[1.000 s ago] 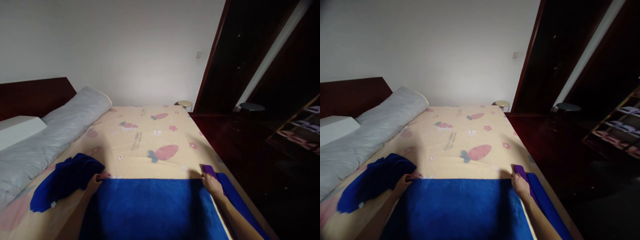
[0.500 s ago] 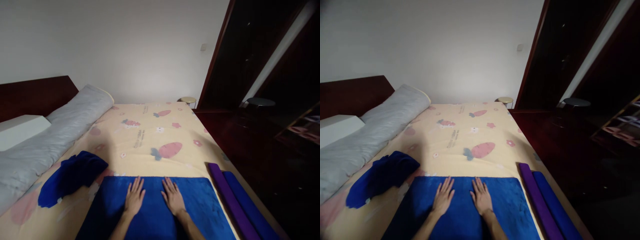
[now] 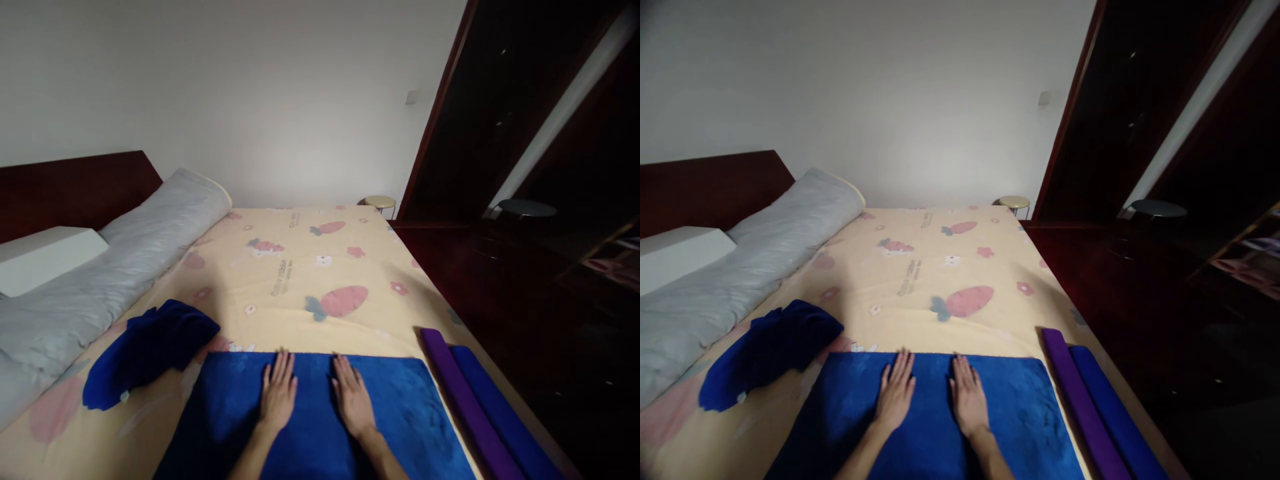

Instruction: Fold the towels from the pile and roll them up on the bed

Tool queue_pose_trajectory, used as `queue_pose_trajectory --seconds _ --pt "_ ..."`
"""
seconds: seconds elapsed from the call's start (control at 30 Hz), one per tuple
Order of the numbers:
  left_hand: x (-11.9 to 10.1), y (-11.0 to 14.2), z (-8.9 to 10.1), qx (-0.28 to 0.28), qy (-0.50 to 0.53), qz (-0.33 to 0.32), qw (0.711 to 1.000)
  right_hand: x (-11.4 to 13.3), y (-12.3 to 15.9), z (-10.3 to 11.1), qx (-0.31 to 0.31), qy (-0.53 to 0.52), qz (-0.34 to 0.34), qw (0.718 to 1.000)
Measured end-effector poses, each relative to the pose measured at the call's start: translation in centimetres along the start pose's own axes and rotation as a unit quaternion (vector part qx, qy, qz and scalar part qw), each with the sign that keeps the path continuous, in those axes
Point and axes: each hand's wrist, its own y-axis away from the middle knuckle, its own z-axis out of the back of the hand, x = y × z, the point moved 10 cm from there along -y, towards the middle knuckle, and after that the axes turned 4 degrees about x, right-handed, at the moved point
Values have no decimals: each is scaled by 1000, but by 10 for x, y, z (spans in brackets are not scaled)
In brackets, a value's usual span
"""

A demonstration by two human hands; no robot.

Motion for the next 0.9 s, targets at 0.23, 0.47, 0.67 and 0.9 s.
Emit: queue_pose_trajectory --seconds 0.23,0.47,0.67,0.9 --pt "47 -1 -2 42 6 45 998 -20 -6 -1 66 30 14 997" --pt "206 29 37 11 -90 129 987 -185 49 67 -81 139 -72 984" --pt "19 29 17 -61 -73 -19 995 -30 34 16 -87 80 3 993" --pt "9 114 -6 -14 -32 -143 989 13 122 -9 -47 77 141 986"
